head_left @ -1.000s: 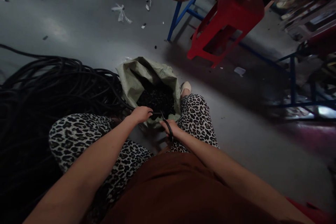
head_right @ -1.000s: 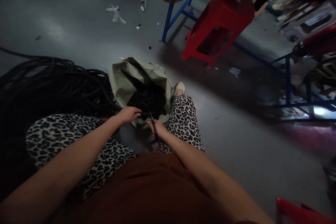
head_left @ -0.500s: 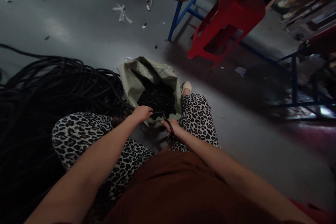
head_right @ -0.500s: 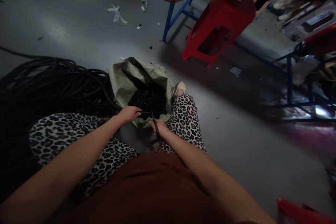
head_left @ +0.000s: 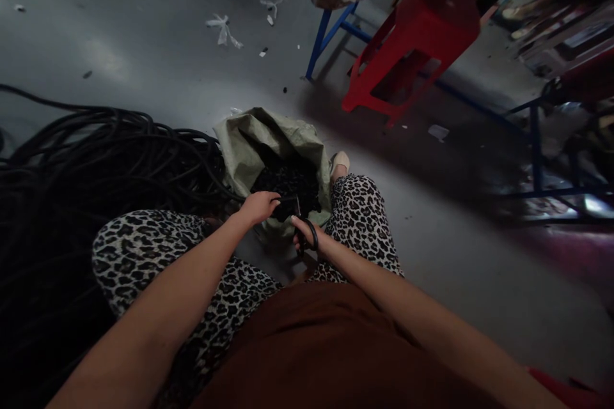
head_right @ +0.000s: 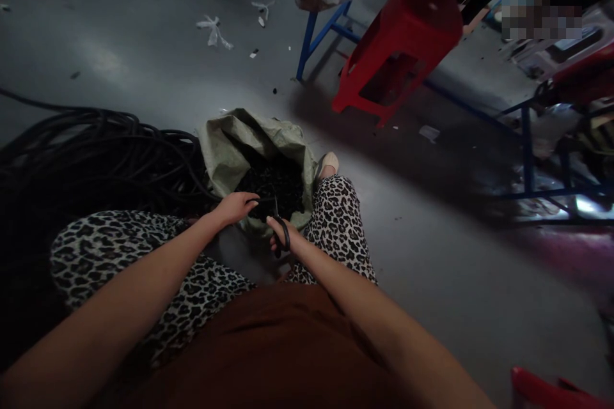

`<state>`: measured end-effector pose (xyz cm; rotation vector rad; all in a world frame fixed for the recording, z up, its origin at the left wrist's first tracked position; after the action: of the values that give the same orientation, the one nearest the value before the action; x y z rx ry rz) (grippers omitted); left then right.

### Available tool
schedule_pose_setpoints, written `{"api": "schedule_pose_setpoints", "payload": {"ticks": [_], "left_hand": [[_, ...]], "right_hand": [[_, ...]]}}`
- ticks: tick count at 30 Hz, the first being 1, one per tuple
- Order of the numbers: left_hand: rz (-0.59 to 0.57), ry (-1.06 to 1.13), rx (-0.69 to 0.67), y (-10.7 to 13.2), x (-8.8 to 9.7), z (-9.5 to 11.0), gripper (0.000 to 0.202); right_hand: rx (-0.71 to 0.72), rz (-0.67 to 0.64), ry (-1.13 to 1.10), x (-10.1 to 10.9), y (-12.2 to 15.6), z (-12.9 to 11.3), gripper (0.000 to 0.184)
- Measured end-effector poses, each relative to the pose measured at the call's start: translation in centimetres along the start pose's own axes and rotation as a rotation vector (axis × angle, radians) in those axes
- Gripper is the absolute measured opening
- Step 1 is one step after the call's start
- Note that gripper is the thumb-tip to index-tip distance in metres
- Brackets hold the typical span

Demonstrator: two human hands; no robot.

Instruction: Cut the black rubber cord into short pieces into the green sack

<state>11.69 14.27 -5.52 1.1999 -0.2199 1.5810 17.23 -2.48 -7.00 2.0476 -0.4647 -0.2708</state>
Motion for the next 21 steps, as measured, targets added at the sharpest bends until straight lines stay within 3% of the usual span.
{"api": "schedule_pose_setpoints", "payload": {"ticks": [16,21], "left_hand": [[-0.071,0.014,-0.048,0.15,-0.55,0.44,0.032],[-0.088,0.009,-0.059,0.31,-0.6,0.68,0.032]], "right_hand": [[0.041,0.008,0.073,-0.16,0.23,-0.69,0.033],[0.021,-0.01,0.081,-0.2,0.24,-0.57,0.039]]}}
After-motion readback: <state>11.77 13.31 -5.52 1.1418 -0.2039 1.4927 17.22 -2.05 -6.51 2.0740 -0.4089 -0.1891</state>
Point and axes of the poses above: each hand's wrist, its own y-axis away from the middle knuckle, its own x-axis out of the back of the hand, z = x × y, the point moved 6 cm from there along -y, towards the middle knuckle, and after that the axes turned 1 degree about y, right-handed, at the moved point
